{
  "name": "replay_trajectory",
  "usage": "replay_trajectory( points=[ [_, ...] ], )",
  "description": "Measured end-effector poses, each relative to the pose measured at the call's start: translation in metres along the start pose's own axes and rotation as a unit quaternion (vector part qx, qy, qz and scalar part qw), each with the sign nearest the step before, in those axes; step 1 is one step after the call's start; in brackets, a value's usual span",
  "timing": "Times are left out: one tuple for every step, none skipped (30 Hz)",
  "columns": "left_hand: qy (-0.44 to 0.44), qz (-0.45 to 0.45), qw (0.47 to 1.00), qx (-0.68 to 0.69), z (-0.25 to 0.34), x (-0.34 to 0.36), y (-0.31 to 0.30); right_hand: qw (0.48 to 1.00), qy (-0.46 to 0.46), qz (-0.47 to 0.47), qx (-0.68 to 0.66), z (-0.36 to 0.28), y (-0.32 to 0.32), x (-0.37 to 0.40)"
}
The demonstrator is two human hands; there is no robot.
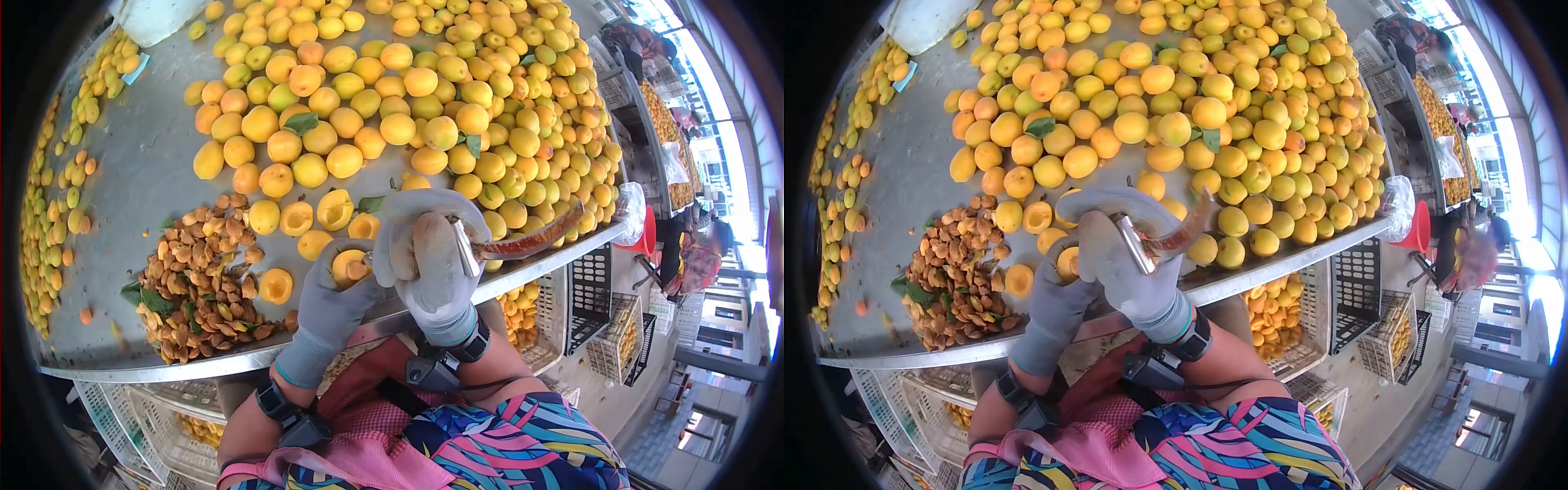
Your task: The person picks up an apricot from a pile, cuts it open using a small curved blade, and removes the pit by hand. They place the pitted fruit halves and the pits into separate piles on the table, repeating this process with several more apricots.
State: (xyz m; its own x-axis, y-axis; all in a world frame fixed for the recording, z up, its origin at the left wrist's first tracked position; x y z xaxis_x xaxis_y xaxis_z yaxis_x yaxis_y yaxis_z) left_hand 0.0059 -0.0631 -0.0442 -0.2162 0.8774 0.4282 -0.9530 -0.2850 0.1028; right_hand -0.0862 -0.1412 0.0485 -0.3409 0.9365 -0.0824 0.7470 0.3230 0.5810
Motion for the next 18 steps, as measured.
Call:
replay_trajectory(
  points=[
    [-0.001,0.001,1.0,0.0,-0.003,-0.001,0.0,1.0,0.001,0.0,0.0,0.004,-0.006,0.0],
    [0.061,0.017,0.997,-0.052,0.004,-0.001,-0.002,0.964,-0.144,-0.078,0.208,-0.013,0.001,0.003],
    [0.122,0.033,0.987,-0.103,0.012,0.0,-0.003,0.859,-0.279,-0.15,0.402,-0.021,0.022,0.015],
    [0.122,0.034,0.987,-0.103,0.01,0.0,-0.003,0.859,-0.279,-0.151,0.402,-0.02,0.02,0.015],
    [0.134,0.043,0.985,-0.103,0.011,0.001,-0.004,0.916,-0.209,-0.146,0.311,-0.014,0.012,0.008],
    [0.146,0.054,0.983,-0.103,0.013,0.001,-0.005,0.957,-0.135,-0.139,0.216,-0.006,0.006,0.003],
    [0.145,0.056,0.983,-0.102,0.013,0.002,-0.006,0.983,-0.059,-0.129,0.117,0.005,0.002,-0.001],
    [0.135,0.047,0.984,-0.107,0.012,0.001,-0.005,0.993,0.018,-0.117,0.016,0.016,-0.001,-0.002],
    [0.125,0.038,0.985,-0.113,0.011,0.001,-0.003,0.987,0.094,-0.102,-0.085,0.028,-0.001,-0.001],
    [0.126,0.04,0.985,-0.113,0.011,0.001,-0.003,0.986,0.095,-0.104,-0.085,0.035,0.002,0.0],
    [0.116,0.025,0.987,-0.106,0.008,0.001,-0.001,0.994,0.039,-0.08,-0.064,0.039,0.001,0.001],
    [0.106,0.011,0.989,-0.099,0.005,0.0,0.002,0.997,-0.017,-0.056,-0.044,0.036,-0.002,0.001],
    [0.107,0.011,0.989,-0.099,0.0,0.0,-0.001,0.997,0.072,-0.016,-0.03,0.036,0.007,-0.006],
    [0.163,-0.001,0.96,-0.227,0.001,0.001,0.0,0.997,0.072,-0.016,-0.03,0.027,0.01,-0.014],
    [0.216,-0.013,0.911,-0.35,0.002,0.003,0.007,0.987,0.074,-0.119,0.074,0.023,0.028,-0.019],
    [0.217,-0.013,0.911,-0.35,-0.002,0.002,0.007,0.957,0.074,-0.218,0.176,0.023,0.046,-0.018],
    [0.27,0.009,0.886,-0.378,0.004,0.006,0.009,0.948,0.114,-0.235,0.184,0.026,0.051,-0.017],
    [0.322,0.031,0.856,-0.403,0.008,0.01,0.012,0.948,0.113,-0.234,0.184,0.024,0.05,-0.017]
  ],
)
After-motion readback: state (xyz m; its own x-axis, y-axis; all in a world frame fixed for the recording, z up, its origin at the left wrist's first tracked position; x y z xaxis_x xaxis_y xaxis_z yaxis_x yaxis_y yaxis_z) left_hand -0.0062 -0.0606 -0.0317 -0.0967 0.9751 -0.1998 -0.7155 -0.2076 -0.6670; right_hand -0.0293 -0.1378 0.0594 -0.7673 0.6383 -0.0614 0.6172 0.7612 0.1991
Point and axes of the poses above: each hand's wrist, its own x-axis away from the middle knuckle, its own y-axis out of the palm, z = x × y, the point moved 9 cm from there along -x, towards the middle knuckle, and after that the axes turned 11 degrees about -x, right-handed, at the moved point
